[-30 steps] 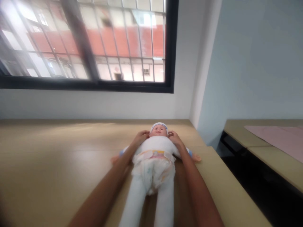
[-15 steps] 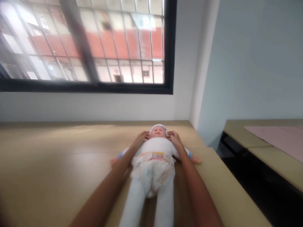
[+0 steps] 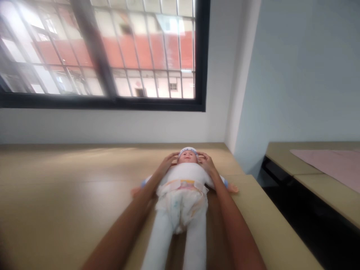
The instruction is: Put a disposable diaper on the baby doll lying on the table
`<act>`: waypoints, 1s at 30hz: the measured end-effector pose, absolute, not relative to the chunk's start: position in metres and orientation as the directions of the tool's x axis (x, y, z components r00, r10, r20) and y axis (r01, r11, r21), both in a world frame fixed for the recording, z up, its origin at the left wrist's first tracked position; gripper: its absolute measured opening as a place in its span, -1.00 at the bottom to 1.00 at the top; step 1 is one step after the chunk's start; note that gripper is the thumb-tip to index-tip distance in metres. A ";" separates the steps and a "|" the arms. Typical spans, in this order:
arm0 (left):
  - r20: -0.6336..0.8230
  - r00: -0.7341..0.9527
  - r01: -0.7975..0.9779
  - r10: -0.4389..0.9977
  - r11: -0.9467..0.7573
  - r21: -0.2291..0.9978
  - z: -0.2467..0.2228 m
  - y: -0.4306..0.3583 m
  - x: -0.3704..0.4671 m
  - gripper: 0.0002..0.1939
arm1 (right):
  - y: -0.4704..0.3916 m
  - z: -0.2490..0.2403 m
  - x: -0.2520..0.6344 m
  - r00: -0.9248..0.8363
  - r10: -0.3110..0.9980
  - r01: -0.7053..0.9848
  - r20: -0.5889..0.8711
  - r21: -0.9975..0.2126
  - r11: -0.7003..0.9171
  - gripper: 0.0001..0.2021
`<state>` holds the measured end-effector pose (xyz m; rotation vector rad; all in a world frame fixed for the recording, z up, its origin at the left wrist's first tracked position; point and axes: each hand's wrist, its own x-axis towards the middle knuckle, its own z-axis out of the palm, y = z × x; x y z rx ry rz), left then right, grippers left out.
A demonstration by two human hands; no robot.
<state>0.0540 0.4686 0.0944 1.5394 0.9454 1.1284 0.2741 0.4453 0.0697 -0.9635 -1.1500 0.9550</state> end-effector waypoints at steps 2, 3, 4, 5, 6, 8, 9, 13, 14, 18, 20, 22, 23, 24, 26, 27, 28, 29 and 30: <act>0.209 0.269 0.039 0.940 -0.228 0.973 0.093 0.470 0.054 -0.60 | 0.444 0.070 0.274 0.151 0.944 -0.085 0.294 -0.947 0.309 -0.66; 0.208 0.271 0.038 0.940 -0.226 0.973 0.093 0.471 0.054 -0.59 | 0.444 0.071 0.274 0.153 0.943 -0.075 0.297 -0.948 0.310 -0.67; 0.205 0.274 0.038 0.940 -0.224 0.974 0.092 0.472 0.054 -0.59 | 0.443 0.072 0.274 0.156 0.941 -0.064 0.299 -0.948 0.312 -0.67; 0.202 0.276 0.040 0.940 -0.222 0.974 0.091 0.473 0.054 -0.58 | 0.442 0.073 0.274 0.159 0.940 -0.055 0.303 -0.948 0.315 -0.68; 0.199 0.280 0.044 0.939 -0.220 0.975 0.091 0.474 0.054 -0.57 | 0.441 0.074 0.274 0.160 0.938 -0.047 0.307 -0.947 0.318 -0.68; 0.196 0.287 0.055 0.938 -0.221 0.974 0.090 0.475 0.054 -0.56 | 0.440 0.076 0.274 0.160 0.937 -0.040 0.310 -0.947 0.320 -0.69; 0.197 0.291 0.062 0.936 -0.224 0.973 0.089 0.476 0.054 -0.55 | 0.440 0.076 0.274 0.159 0.938 -0.043 0.309 -0.946 0.320 -0.68; 0.198 0.301 0.094 0.933 -0.236 0.967 0.090 0.475 0.053 -0.51 | 0.441 0.075 0.273 0.123 0.950 -0.083 0.286 -0.951 0.297 -0.65; 0.196 0.302 0.100 0.933 -0.236 0.967 0.091 0.474 0.053 -0.51 | 0.441 0.075 0.273 0.112 0.955 -0.089 0.275 -0.954 0.285 -0.64; 0.186 0.298 0.115 0.936 -0.229 0.967 0.092 0.472 0.054 -0.51 | 0.444 0.073 0.273 0.085 0.966 -0.083 0.243 -0.965 0.250 -0.57; 0.188 0.296 0.119 0.936 -0.232 0.966 0.091 0.473 0.054 -0.52 | 0.446 0.071 0.273 0.084 0.966 -0.064 0.244 -0.966 0.249 -0.56; 0.192 0.295 0.126 0.936 -0.237 0.963 0.089 0.475 0.054 -0.54 | 0.448 0.069 0.273 0.098 0.961 -0.024 0.258 -0.965 0.262 -0.60; 0.191 0.290 0.132 0.938 -0.237 0.962 0.088 0.476 0.054 -0.56 | 0.449 0.068 0.273 0.112 0.956 -0.001 0.271 -0.962 0.272 -0.63; 0.190 0.282 0.139 0.941 -0.236 0.962 0.087 0.477 0.053 -0.57 | 0.450 0.066 0.274 0.128 0.951 0.021 0.282 -0.959 0.282 -0.65; 0.186 0.257 0.150 0.949 -0.229 0.962 0.084 0.479 0.053 -0.58 | 0.452 0.064 0.274 0.155 0.943 0.045 0.293 -0.956 0.290 -0.68; 0.186 0.244 0.151 0.952 -0.227 0.962 0.083 0.480 0.052 -0.58 | 0.453 0.062 0.275 0.166 0.941 0.050 0.295 -0.956 0.290 -0.69; 0.188 0.234 0.150 0.954 -0.226 0.962 0.081 0.481 0.052 -0.57 | 0.454 0.061 0.275 0.173 0.940 0.050 0.295 -0.955 0.291 -0.69; 0.190 0.227 0.149 0.955 -0.227 0.963 0.080 0.482 0.052 -0.57 | 0.455 0.059 0.275 0.178 0.939 0.050 0.294 -0.956 0.290 -0.69; 0.192 0.224 0.147 0.956 -0.228 0.963 0.079 0.483 0.052 -0.57 | 0.455 0.058 0.275 0.184 0.938 0.052 0.294 -0.956 0.289 -0.70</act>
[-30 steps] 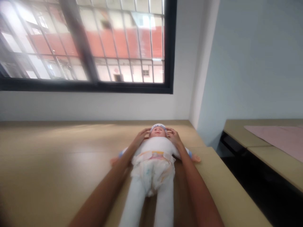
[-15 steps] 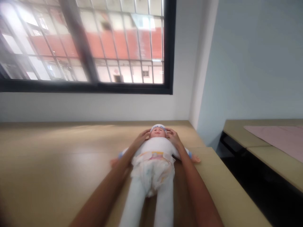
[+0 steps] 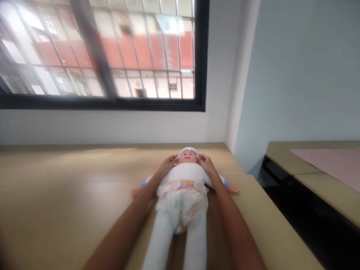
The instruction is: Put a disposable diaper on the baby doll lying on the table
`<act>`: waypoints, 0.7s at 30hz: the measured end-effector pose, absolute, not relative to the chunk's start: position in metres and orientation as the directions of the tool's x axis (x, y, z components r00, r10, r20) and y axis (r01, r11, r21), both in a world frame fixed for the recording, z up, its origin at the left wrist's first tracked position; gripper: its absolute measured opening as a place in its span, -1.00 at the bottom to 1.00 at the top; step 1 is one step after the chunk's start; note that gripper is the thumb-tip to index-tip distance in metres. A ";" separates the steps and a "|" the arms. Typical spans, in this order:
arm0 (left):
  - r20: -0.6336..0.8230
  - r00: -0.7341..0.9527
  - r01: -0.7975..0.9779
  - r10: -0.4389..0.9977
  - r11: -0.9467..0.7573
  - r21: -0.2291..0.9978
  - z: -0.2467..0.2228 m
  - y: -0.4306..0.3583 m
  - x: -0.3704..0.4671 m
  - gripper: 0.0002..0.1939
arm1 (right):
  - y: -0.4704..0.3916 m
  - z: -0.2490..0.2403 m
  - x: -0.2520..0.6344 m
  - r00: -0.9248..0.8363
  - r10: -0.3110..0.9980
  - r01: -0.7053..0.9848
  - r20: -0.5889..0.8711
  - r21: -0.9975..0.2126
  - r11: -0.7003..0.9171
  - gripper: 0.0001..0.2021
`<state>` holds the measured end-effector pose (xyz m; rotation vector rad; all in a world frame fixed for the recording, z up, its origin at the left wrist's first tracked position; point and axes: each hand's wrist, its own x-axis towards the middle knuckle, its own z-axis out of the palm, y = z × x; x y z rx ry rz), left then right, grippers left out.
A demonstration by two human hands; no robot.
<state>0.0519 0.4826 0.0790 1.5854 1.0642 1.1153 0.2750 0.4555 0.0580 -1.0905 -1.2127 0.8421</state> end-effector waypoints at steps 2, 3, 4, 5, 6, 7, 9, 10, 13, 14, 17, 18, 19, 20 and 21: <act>0.194 0.222 0.144 0.956 -0.229 0.963 0.078 0.484 0.052 -0.60 | 0.456 0.057 0.275 0.196 0.936 0.059 0.293 -0.956 0.287 -0.69; 0.195 0.222 0.143 0.955 -0.230 0.963 0.078 0.485 0.052 -0.63 | 0.456 0.057 0.275 0.200 0.935 0.063 0.292 -0.956 0.285 -0.69; 0.198 0.220 0.141 0.955 -0.232 0.962 0.078 0.486 0.052 -0.65 | 0.457 0.058 0.275 0.201 0.935 0.065 0.292 -0.957 0.284 -0.69; 0.206 0.217 0.138 0.954 -0.239 0.961 0.079 0.486 0.052 -0.67 | 0.458 0.060 0.276 0.201 0.935 0.067 0.294 -0.956 0.286 -0.69; 0.218 0.214 0.133 0.952 -0.250 0.959 0.081 0.487 0.053 -0.68 | 0.459 0.062 0.276 0.199 0.933 0.067 0.298 -0.954 0.291 -0.69; 0.235 0.210 0.127 0.949 -0.265 0.956 0.083 0.488 0.054 -0.70 | 0.461 0.065 0.275 0.198 0.931 0.066 0.306 -0.952 0.299 -0.70; 0.275 0.206 0.117 0.939 -0.303 0.946 0.089 0.489 0.058 -0.72 | 0.467 0.072 0.273 0.207 0.923 0.061 0.325 -0.946 0.320 -0.71; 0.295 0.202 0.114 0.934 -0.322 0.940 0.092 0.489 0.060 -0.72 | 0.470 0.075 0.271 0.216 0.917 0.058 0.334 -0.942 0.330 -0.71; 0.332 0.180 0.120 0.926 -0.355 0.927 0.100 0.490 0.067 -0.74 | 0.481 0.079 0.262 0.246 0.906 0.049 0.345 -0.938 0.344 -0.73; 0.336 0.172 0.124 0.926 -0.358 0.925 0.102 0.491 0.069 -0.74 | 0.484 0.079 0.259 0.253 0.904 0.047 0.345 -0.938 0.344 -0.74; 0.322 0.166 0.128 0.932 -0.344 0.930 0.104 0.491 0.070 -0.77 | 0.488 0.073 0.255 0.274 0.900 0.040 0.339 -0.939 0.342 -0.72; 0.315 0.170 0.124 0.934 -0.337 0.933 0.104 0.491 0.070 -0.78 | 0.488 0.071 0.255 0.283 0.898 0.036 0.337 -0.939 0.341 -0.71; 0.309 0.176 0.118 0.935 -0.332 0.936 0.104 0.490 0.070 -0.79 | 0.488 0.069 0.255 0.293 0.895 0.031 0.335 -0.939 0.341 -0.69; 0.305 0.183 0.109 0.934 -0.328 0.938 0.105 0.490 0.069 -0.79 | 0.488 0.067 0.255 0.304 0.893 0.025 0.333 -0.940 0.341 -0.68; 0.303 0.191 0.099 0.934 -0.325 0.940 0.105 0.489 0.069 -0.80 | 0.488 0.066 0.256 0.314 0.890 0.019 0.330 -0.940 0.342 -0.66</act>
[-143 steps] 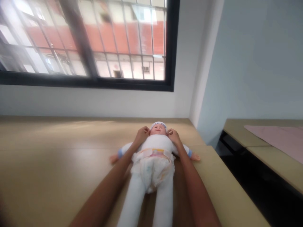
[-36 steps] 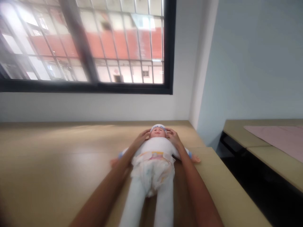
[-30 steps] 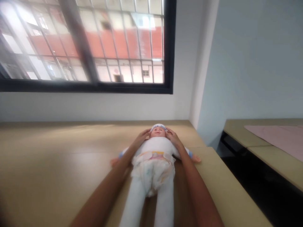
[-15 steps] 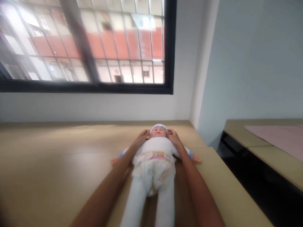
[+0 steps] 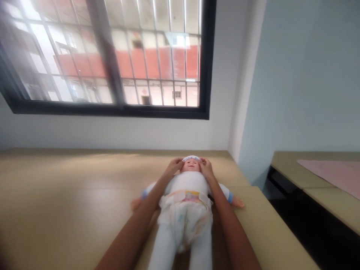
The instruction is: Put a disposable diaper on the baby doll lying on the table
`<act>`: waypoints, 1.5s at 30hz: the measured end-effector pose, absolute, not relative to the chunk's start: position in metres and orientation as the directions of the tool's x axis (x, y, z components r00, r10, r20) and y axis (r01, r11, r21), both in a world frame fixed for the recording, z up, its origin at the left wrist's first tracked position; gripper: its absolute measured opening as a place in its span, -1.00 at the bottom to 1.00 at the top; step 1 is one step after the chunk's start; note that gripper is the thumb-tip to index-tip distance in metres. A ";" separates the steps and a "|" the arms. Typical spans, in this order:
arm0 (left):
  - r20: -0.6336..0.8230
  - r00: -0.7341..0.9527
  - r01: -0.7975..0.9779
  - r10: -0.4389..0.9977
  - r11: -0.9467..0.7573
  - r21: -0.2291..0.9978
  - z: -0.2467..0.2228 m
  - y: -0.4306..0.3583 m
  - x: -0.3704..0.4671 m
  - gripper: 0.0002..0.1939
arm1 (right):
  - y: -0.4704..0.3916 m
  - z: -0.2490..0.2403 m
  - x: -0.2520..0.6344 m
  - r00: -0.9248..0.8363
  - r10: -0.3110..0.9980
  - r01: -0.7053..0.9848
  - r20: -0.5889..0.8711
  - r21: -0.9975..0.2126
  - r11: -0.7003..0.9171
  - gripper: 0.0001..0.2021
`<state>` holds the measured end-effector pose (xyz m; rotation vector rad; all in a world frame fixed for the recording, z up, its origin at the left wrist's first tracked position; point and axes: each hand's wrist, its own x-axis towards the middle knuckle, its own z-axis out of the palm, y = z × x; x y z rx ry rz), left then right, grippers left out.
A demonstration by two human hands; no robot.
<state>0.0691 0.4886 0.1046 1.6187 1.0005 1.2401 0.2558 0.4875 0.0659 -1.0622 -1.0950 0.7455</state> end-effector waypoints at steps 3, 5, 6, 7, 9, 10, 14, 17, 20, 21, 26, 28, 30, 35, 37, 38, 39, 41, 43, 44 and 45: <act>0.300 0.200 0.074 0.933 -0.320 0.945 0.104 0.486 0.068 -0.80 | 0.487 0.064 0.257 0.333 0.885 0.006 0.326 -0.939 0.343 -0.63; 0.303 0.193 0.063 0.933 -0.320 0.945 0.103 0.484 0.068 -0.79 | 0.486 0.064 0.258 0.338 0.885 0.009 0.321 -0.941 0.338 -0.61; 0.308 0.186 0.057 0.933 -0.323 0.945 0.102 0.484 0.068 -0.80 | 0.486 0.063 0.258 0.337 0.887 0.012 0.317 -0.943 0.333 -0.59; 0.315 0.178 0.052 0.932 -0.329 0.943 0.102 0.484 0.068 -0.81 | 0.485 0.063 0.258 0.334 0.889 0.015 0.313 -0.945 0.327 -0.58; 0.335 0.155 0.044 0.930 -0.345 0.938 0.100 0.485 0.068 -0.82 | 0.484 0.062 0.258 0.323 0.895 0.022 0.308 -0.948 0.318 -0.56; 0.346 0.140 0.044 0.928 -0.355 0.934 0.099 0.485 0.068 -0.81 | 0.484 0.061 0.258 0.318 0.896 0.026 0.310 -0.948 0.318 -0.55; 0.404 0.082 0.083 0.911 -0.410 0.908 0.099 0.487 0.069 -0.75 | 0.479 0.063 0.260 0.308 0.883 0.062 0.354 -0.934 0.352 -0.54; 0.452 0.061 0.128 0.890 -0.456 0.880 0.099 0.487 0.070 -0.80 | 0.475 0.068 0.260 0.321 0.853 0.115 0.410 -0.911 0.395 -0.59; 0.479 0.061 0.159 0.876 -0.482 0.862 0.100 0.485 0.070 -0.86 | 0.470 0.072 0.259 0.336 0.820 0.162 0.464 -0.886 0.435 -0.62; 0.483 0.068 0.166 0.873 -0.488 0.857 0.101 0.484 0.070 -0.88 | 0.468 0.073 0.258 0.335 0.813 0.171 0.475 -0.880 0.444 -0.62; 0.494 0.115 0.201 0.862 -0.507 0.838 0.103 0.479 0.071 -0.82 | 0.463 0.077 0.254 0.308 0.791 0.235 0.528 -0.848 0.474 -0.62; 0.498 0.118 0.213 0.859 -0.511 0.833 0.104 0.478 0.072 -0.83 | 0.461 0.078 0.252 0.310 0.787 0.239 0.534 -0.845 0.479 -0.65; 0.503 0.103 0.223 0.858 -0.512 0.829 0.104 0.477 0.073 -0.85 | 0.460 0.080 0.252 0.319 0.798 0.186 0.511 -0.860 0.476 -0.68; 0.498 0.066 0.237 0.865 -0.499 0.834 0.104 0.477 0.074 -0.93 | 0.460 0.081 0.251 0.351 0.811 0.093 0.468 -0.879 0.467 -0.77; 0.482 0.063 0.239 0.874 -0.482 0.843 0.104 0.477 0.074 -0.91 | 0.461 0.081 0.251 0.356 0.813 0.090 0.461 -0.883 0.461 -0.80; 0.468 0.063 0.240 0.881 -0.469 0.850 0.104 0.477 0.074 -0.90 | 0.461 0.081 0.251 0.358 0.814 0.088 0.458 -0.884 0.459 -0.81; 0.450 0.063 0.242 0.891 -0.452 0.859 0.103 0.478 0.074 -0.89 | 0.461 0.081 0.251 0.360 0.815 0.085 0.455 -0.886 0.456 -0.82; 0.404 0.067 0.249 0.912 -0.407 0.879 0.102 0.479 0.072 -0.87 | 0.462 0.081 0.251 0.360 0.819 0.077 0.447 -0.889 0.452 -0.82; 0.349 0.071 0.267 0.934 -0.355 0.896 0.100 0.481 0.070 -0.87 | 0.463 0.080 0.251 0.356 0.826 0.065 0.437 -0.893 0.444 -0.81; 0.321 0.071 0.281 0.945 -0.327 0.902 0.099 0.482 0.069 -0.87 | 0.464 0.080 0.251 0.354 0.831 0.056 0.429 -0.897 0.439 -0.81; 0.293 0.069 0.296 0.954 -0.300 0.907 0.098 0.482 0.068 -0.87 | 0.465 0.079 0.252 0.353 0.837 0.045 0.418 -0.901 0.431 -0.80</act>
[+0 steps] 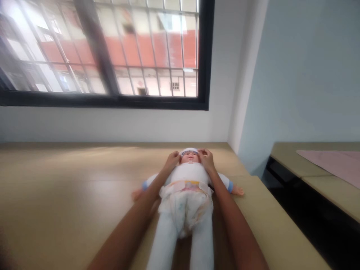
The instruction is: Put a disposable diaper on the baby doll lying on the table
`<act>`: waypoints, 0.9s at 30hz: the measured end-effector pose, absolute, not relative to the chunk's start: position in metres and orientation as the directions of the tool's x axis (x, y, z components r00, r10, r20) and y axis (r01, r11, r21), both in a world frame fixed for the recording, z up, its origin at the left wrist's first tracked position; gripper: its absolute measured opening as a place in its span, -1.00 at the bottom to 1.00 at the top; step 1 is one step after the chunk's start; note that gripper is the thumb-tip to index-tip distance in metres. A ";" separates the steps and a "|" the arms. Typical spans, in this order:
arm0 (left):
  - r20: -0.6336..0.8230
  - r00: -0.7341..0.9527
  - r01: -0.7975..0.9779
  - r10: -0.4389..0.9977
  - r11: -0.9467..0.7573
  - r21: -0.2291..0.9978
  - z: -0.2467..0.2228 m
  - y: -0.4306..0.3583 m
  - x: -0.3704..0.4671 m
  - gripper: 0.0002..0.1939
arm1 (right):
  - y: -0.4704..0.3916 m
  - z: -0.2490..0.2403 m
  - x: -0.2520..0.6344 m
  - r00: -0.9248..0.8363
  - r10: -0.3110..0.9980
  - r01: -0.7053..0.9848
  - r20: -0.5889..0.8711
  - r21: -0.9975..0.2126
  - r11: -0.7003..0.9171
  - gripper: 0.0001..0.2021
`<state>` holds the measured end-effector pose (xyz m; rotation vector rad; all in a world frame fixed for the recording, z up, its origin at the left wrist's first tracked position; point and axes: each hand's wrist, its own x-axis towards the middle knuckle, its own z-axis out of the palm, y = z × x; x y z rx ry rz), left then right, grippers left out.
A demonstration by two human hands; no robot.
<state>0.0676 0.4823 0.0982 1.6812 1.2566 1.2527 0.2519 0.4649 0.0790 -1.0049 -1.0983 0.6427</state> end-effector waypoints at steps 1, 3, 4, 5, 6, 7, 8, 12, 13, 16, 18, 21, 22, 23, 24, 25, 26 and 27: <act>0.264 0.068 0.309 0.962 -0.272 0.911 0.097 0.483 0.066 -0.87 | 0.466 0.078 0.253 0.352 0.844 0.033 0.405 -0.906 0.421 -0.80; 0.204 0.074 0.328 0.976 -0.217 0.919 0.095 0.483 0.063 -0.87 | 0.469 0.075 0.254 0.353 0.860 0.008 0.368 -0.921 0.390 -0.80; 0.172 0.083 0.332 0.982 -0.190 0.924 0.095 0.483 0.061 -0.87 | 0.471 0.074 0.256 0.355 0.869 -0.002 0.345 -0.929 0.369 -0.81; 0.140 0.093 0.334 0.986 -0.164 0.928 0.094 0.482 0.060 -0.88 | 0.473 0.072 0.257 0.355 0.879 -0.011 0.320 -0.938 0.346 -0.82; 0.109 0.105 0.334 0.988 -0.138 0.932 0.094 0.481 0.059 -0.89 | 0.474 0.071 0.258 0.353 0.888 -0.017 0.295 -0.947 0.321 -0.83; 0.082 0.116 0.334 0.990 -0.117 0.935 0.094 0.480 0.057 -0.89 | 0.475 0.069 0.259 0.349 0.898 -0.023 0.270 -0.955 0.296 -0.85; 0.061 0.125 0.333 0.990 -0.100 0.937 0.095 0.480 0.056 -0.90 | 0.476 0.068 0.260 0.341 0.908 -0.027 0.245 -0.963 0.270 -0.87; 0.038 0.148 0.331 0.988 -0.086 0.940 0.095 0.478 0.053 -0.93 | 0.474 0.063 0.265 0.275 0.949 -0.039 0.157 -0.984 0.174 -0.91; 0.041 0.149 0.330 0.988 -0.089 0.940 0.095 0.478 0.052 -0.94 | 0.473 0.062 0.266 0.254 0.957 -0.039 0.141 -0.987 0.156 -0.91; 0.058 0.140 0.322 0.988 -0.101 0.941 0.092 0.479 0.051 -0.94 | 0.471 0.061 0.272 0.207 0.972 -0.035 0.113 -0.992 0.123 -0.92; 0.069 0.127 0.314 0.989 -0.106 0.943 0.091 0.479 0.052 -0.92 | 0.470 0.061 0.275 0.205 0.972 -0.025 0.117 -0.992 0.124 -0.92; 0.078 0.105 0.297 0.991 -0.106 0.949 0.091 0.477 0.053 -0.89 | 0.471 0.060 0.277 0.252 0.954 0.004 0.163 -0.986 0.167 -0.94; 0.081 0.100 0.290 0.992 -0.107 0.951 0.091 0.476 0.053 -0.88 | 0.471 0.059 0.278 0.273 0.945 0.016 0.182 -0.983 0.185 -0.95; 0.084 0.097 0.283 0.992 -0.108 0.953 0.091 0.475 0.053 -0.87 | 0.471 0.058 0.278 0.293 0.935 0.029 0.201 -0.979 0.201 -0.95; 0.089 0.095 0.274 0.991 -0.112 0.955 0.091 0.474 0.053 -0.86 | 0.471 0.058 0.278 0.308 0.926 0.041 0.216 -0.976 0.214 -0.95; 0.097 0.094 0.264 0.991 -0.119 0.957 0.091 0.473 0.053 -0.85 | 0.470 0.057 0.278 0.320 0.919 0.050 0.229 -0.973 0.225 -0.95; 0.111 0.092 0.252 0.990 -0.131 0.959 0.091 0.472 0.053 -0.85 | 0.469 0.056 0.278 0.328 0.913 0.058 0.241 -0.970 0.235 -0.94; 0.130 0.090 0.238 0.987 -0.148 0.960 0.091 0.472 0.052 -0.85 | 0.468 0.056 0.278 0.333 0.909 0.063 0.252 -0.967 0.245 -0.94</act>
